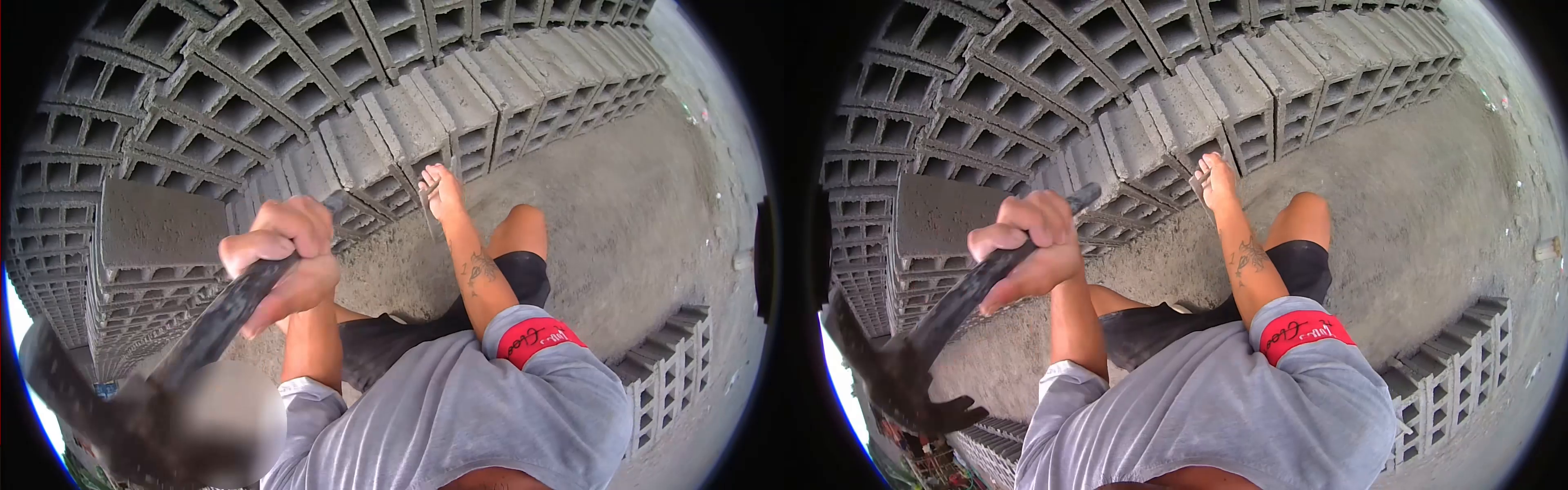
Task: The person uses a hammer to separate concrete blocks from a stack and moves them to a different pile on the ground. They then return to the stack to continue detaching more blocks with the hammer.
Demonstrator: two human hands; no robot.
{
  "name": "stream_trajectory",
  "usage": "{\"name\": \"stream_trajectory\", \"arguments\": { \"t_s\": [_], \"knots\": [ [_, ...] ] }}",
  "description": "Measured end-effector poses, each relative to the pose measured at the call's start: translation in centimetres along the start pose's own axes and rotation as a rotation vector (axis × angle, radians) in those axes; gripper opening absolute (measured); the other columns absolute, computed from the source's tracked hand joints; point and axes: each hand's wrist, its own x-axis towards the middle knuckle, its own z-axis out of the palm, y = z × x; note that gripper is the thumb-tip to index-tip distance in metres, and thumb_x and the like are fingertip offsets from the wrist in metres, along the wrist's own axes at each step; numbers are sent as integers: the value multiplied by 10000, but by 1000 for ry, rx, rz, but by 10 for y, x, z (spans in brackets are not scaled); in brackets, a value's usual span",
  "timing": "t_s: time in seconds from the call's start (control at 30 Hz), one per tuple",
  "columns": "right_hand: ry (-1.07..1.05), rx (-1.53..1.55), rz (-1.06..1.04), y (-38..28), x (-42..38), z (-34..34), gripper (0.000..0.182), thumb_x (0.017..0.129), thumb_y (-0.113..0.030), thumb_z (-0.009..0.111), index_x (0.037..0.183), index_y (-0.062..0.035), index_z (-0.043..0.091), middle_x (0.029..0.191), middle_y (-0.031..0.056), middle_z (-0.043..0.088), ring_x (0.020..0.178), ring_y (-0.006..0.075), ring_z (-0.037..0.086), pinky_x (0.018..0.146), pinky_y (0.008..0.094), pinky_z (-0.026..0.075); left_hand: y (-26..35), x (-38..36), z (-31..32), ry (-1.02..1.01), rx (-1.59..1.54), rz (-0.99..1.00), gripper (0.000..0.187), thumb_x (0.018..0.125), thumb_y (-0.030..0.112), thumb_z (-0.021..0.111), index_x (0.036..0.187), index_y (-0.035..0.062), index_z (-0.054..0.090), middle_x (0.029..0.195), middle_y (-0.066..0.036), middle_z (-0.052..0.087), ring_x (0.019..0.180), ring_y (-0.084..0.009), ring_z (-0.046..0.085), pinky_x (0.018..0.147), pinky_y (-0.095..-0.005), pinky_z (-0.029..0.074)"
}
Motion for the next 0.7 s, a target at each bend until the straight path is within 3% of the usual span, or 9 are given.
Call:
{"name": "stream_trajectory", "arguments": {
  "t_s": [0.03, 0.07, 0.13, 0.2, 0.3, 0.4, 0.53, 0.63, 0.7],
  "knots": [
    [-38, -126, 82, 1, 3, -4, 476, 763, -249, 582, 1176, -56, 449, 1208, 64, 474, 1173, 202, 396, 962, 353, 273, -30, -47, -14, 89, 192, -249, 626, 740, 717, 382, 809, 96, 408, 492, -10, 334, 380, -97, 299, 351, -235, 253],
    [-43, -116, 79, 5, 6, -7, 476, 763, -249, 582, 1177, -56, 449, 1208, 64, 474, 1173, 202, 396, 962, 353, 273, -53, -98, -38, 28, 410, -496, 560, 807, 642, 388, 781, 83, 409, 492, -1, 356, 368, -99, 323, 335, -240, 268],
    [-59, -185, -2, 13, 7, -15, 477, 759, -268, 582, 1177, -87, 439, 1285, 79, 432, 1250, 195, 327, 986, 389, 219, -86, -173, -86, -170, 706, -1309, 494, 892, 520, 344, 717, 61, 399, 476, 11, 363, 349, -87, 332, 318, -242, 268],
    [-107, -185, -41, -2, -5, -12, 526, 764, -305, 554, 1216, -71, 421, 1299, 64, 430, 1260, 170, 306, 1008, 372, 152, -56, -177, -79, 68, 537, -1437, 483, 901, 506, 333, 707, 68, 393, 458, 11, 330, 333, -91, 311, 308, -245, 256],
    [-345, -239, -39, -4, -13, -21, 654, 777, -372, 479, 1292, 2, 331, 1324, 77, 413, 1279, 156, 279, 1032, 356, 57, -32, -174, -78, 204, 487, -1381, 486, 899, 510, 333, 701, 70, 386, 455, 6, 320, 322, -93, 292, 300, -248, 247],
    [-312, -54, 2, -9, -19, -3, 638, 814, -345, 505, 1310, 2, 304, 1377, 91, 340, 1290, 199, 274, 1037, 384, 114, -19, -130, -56, 234, 378, -1142, 532, 867, 570, 347, 719, 60, 380, 455, -6, 322, 326, -104, 289, 304, -243, 240],
    [-314, -92, -40, -10, -7, -2, 685, 825, -384, 524, 1331, 0, 266, 1380, 110, 325, 1298, 222, 257, 1025, 387, 184, -3, -37, -23, 46, 91, -447, 594, 784, 682, 366, 737, 90, 365, 490, -10, 334, 358, -97, 274, 322, -233, 231],
    [-303, 46, -11, -15, 1, -1, 785, 790, -466, 558, 1338, 3, 249, 1381, 169, 290, 1293, 250, 259, 1002, 377, 247, -1, -21, -9, -33, 93, -211, 593, 774, 690, 370, 736, 98, 354, 503, -13, 339, 374, -94, 281, 329, -227, 235],
    [-311, 62, 22, -20, 3, -1, 796, 786, -470, 561, 1337, 10, 247, 1382, 172, 284, 1291, 254, 259, 1003, 379, 247, -26, -67, -18, 59, 192, -380, 601, 765, 687, 396, 744, 86, 377, 510, -12, 351, 377, -96, 293, 332, -224, 236]
  ]
}}
